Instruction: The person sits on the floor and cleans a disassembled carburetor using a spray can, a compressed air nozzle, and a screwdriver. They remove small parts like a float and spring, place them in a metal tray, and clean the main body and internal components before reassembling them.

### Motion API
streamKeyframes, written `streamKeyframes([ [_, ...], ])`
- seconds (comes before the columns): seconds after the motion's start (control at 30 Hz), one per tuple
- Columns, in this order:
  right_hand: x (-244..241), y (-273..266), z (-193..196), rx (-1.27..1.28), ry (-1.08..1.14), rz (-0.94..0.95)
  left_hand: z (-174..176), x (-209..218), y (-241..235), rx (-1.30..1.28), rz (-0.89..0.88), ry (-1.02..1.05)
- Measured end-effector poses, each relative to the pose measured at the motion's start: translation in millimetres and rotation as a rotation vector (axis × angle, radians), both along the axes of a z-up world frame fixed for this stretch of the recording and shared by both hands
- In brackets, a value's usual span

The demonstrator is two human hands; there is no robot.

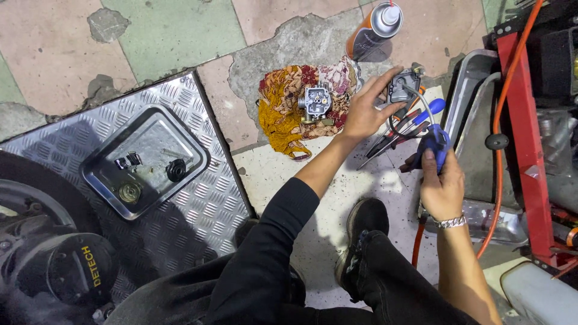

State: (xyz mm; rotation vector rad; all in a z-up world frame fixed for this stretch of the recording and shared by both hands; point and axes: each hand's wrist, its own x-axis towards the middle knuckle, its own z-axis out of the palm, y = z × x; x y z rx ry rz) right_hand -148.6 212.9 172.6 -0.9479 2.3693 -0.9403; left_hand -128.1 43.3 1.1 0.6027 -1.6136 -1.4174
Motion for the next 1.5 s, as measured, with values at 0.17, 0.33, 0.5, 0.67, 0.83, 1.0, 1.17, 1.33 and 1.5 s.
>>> streamKeyframes([
  [0.17, -11.5, 10.4, -24.6, 0.073, 0.065, -0.024, 2.9, 2.5, 3.3, -0.040, -0.016, 0.004],
  [0.33, -16.1, 12.4, -35.1, 0.103, 0.058, -0.040, -8.9, -1.8, 1.3, -0.072, -0.054, -0.026],
  [0.5, -15.7, 8.8, -31.0, 0.132, 0.051, -0.041, -26.3, -5.2, 2.4, -0.115, -0.120, -0.073],
  [0.67, -19.9, 6.6, -37.7, 0.160, 0.098, -0.024, -50.3, -25.2, 5.4, -0.258, -0.158, -0.374],
  [0.83, -41.0, 15.9, -56.6, 0.185, 0.095, -0.021, -47.0, -32.5, 5.9, -0.303, -0.158, -0.455],
  [1.0, -38.6, 13.2, -56.8, 0.191, 0.101, -0.017, -40.1, -26.7, 4.5, -0.274, -0.182, -0.499],
  [1.17, -35.6, 12.8, -57.5, 0.168, 0.075, -0.011, -40.8, -20.2, 4.0, -0.278, -0.181, -0.480],
  [1.33, -22.1, 11.0, -36.6, 0.183, 0.055, -0.053, -26.2, -3.7, -2.4, 0.039, -0.218, -0.288],
  [1.5, -24.9, 25.8, -35.0, 0.154, 0.084, -0.107, -29.8, 1.2, -11.7, 0.251, -0.219, -0.047],
])
